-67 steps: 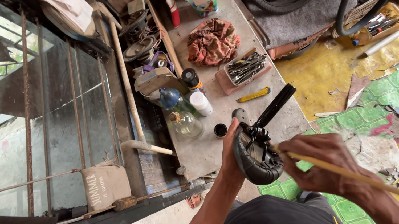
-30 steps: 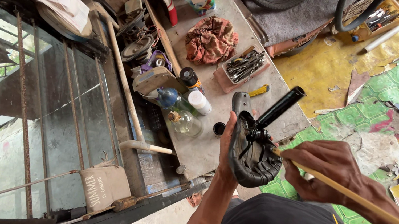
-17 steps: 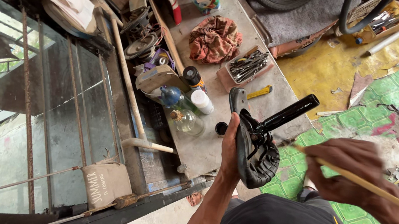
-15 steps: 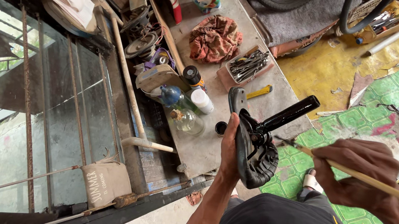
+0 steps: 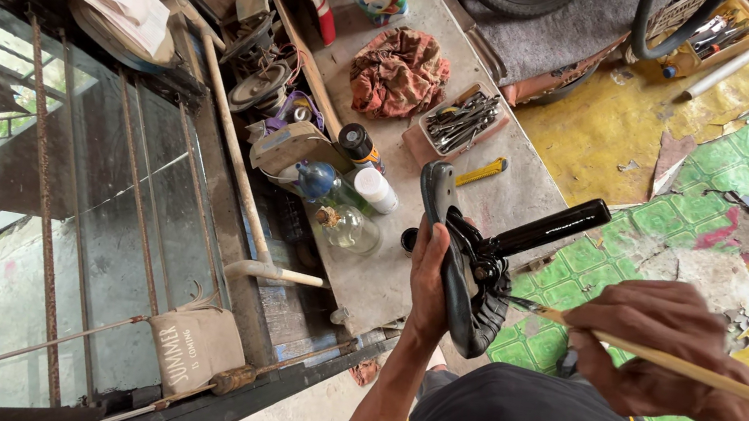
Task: The person holds a bicycle saddle and paints its underside and seat post black using a long-handled brush, turning the saddle to coat different sides. They then carry the saddle outside, paint a bicycle wheel rim resting on a wall, walk back inside, and dip the brush into a paint can.
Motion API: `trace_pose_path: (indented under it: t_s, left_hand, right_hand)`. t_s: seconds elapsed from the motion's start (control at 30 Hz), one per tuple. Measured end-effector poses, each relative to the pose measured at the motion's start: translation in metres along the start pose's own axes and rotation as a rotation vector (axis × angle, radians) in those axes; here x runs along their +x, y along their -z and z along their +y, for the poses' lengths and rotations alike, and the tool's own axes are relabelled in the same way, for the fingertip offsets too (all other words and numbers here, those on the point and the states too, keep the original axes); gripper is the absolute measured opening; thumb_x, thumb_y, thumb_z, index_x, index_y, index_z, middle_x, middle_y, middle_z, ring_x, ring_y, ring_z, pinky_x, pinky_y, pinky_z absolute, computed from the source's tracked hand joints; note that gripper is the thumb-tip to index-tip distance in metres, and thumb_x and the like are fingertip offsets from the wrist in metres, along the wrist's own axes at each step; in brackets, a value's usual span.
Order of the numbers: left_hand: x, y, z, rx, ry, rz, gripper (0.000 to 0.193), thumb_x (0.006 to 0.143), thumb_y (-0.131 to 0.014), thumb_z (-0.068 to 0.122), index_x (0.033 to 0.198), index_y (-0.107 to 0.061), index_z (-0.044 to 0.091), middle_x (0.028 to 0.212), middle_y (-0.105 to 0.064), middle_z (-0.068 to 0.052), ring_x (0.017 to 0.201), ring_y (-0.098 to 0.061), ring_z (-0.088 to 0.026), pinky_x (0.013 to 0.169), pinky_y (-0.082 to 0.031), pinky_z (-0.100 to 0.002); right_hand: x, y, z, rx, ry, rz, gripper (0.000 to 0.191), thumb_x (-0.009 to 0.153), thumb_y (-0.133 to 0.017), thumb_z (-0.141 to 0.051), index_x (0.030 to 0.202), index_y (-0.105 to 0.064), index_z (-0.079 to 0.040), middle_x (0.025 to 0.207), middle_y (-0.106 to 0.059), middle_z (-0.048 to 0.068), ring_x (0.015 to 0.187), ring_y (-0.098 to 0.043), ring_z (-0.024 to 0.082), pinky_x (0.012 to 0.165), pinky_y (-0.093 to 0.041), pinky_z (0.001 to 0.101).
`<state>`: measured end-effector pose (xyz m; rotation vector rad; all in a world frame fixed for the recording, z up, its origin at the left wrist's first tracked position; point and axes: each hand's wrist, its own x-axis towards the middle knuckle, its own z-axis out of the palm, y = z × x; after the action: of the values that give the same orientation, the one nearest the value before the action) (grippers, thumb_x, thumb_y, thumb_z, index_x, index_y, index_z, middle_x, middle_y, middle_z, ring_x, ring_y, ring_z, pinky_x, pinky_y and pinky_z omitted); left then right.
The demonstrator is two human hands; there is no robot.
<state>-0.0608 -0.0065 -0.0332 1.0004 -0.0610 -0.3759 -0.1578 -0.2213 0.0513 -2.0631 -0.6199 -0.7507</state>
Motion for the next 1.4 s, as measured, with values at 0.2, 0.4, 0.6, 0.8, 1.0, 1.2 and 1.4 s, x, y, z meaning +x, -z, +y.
trace_pose_path:
  t_s: [0.2,0.4,0.6,0.8,1.0,1.2,1.4]
  left_hand:
    - [-0.004,0.005,0.000,0.083,-0.054,0.001,0.052,0.104,-0.054,0.036,0.145,-0.045,0.006,0.116,-0.061,-0.006,0.097,-0.058,-0.011,0.084,-0.052,-0.029]
    - [-0.011,0.010,0.003,0.174,-0.216,-0.178,0.052,0.108,-0.062,0.037,0.143,-0.047,0.001,0.113,-0.057,-0.006,0.100,-0.057,-0.014,0.088,-0.050,-0.030]
    - [-0.007,0.007,0.009,0.403,-0.265,-0.133,0.057,0.105,-0.061,0.028,0.153,-0.042,0.002,0.109,-0.053,-0.002,0.094,-0.049,-0.012,0.085,-0.045,-0.028]
    - [0.006,-0.001,0.019,0.536,-0.318,-0.149,0.061,0.103,-0.060,0.026,0.158,-0.041,0.005,0.107,-0.055,-0.002,0.091,-0.051,-0.011,0.082,-0.047,-0.028]
    - [0.035,-0.003,0.034,0.769,-0.369,-0.064,0.060,0.104,-0.063,0.028,0.153,-0.044,0.000,0.105,-0.062,-0.010,0.092,-0.058,-0.018,0.085,-0.051,-0.033]
    - [0.067,0.002,0.042,0.831,-0.735,-0.145,0.055,0.112,-0.061,0.028,0.154,-0.039,0.000,0.139,-0.054,-0.018,0.119,-0.055,-0.024,0.108,-0.047,-0.037]
    - [0.098,0.016,0.051,0.702,-0.528,-0.037,0.067,0.101,-0.061,0.034,0.155,-0.041,-0.001,0.130,-0.063,-0.017,0.105,-0.060,-0.025,0.094,-0.051,-0.036]
  right_hand:
    - [-0.001,0.014,-0.001,-0.043,-0.070,0.076,0.019,0.079,-0.074,0.000,0.097,-0.069,-0.006,0.076,-0.071,0.007,0.058,-0.066,0.015,0.049,-0.053,0.0278]
    - [0.001,0.007,-0.003,-0.049,-0.106,0.061,0.020,0.077,-0.074,-0.001,0.096,-0.070,-0.004,0.076,-0.072,0.009,0.058,-0.068,0.017,0.051,-0.054,0.0304]
    - [0.008,0.003,0.000,-0.052,-0.098,0.024,0.020,0.077,-0.074,0.001,0.096,-0.070,-0.005,0.072,-0.071,0.007,0.053,-0.065,0.016,0.047,-0.050,0.0304]
    - [0.020,-0.009,0.012,-0.015,-0.051,0.012,0.019,0.077,-0.076,0.000,0.094,-0.071,-0.006,0.070,-0.071,0.006,0.049,-0.062,0.013,0.043,-0.048,0.0280]
    - [0.043,-0.016,0.033,-0.071,0.037,0.000,0.014,0.079,-0.075,-0.001,0.090,-0.068,-0.006,0.073,-0.070,0.007,0.056,-0.064,0.018,0.048,-0.050,0.0318]
    - [0.071,-0.019,0.048,-0.117,-0.062,0.020,0.011,0.083,-0.076,-0.002,0.091,-0.069,-0.006,0.071,-0.068,0.006,0.057,-0.065,0.018,0.049,-0.050,0.0320]
    - [0.091,-0.031,0.070,-0.139,-0.109,0.051,0.009,0.087,-0.076,-0.003,0.093,-0.069,-0.006,0.077,-0.069,0.007,0.062,-0.067,0.020,0.055,-0.052,0.0321]
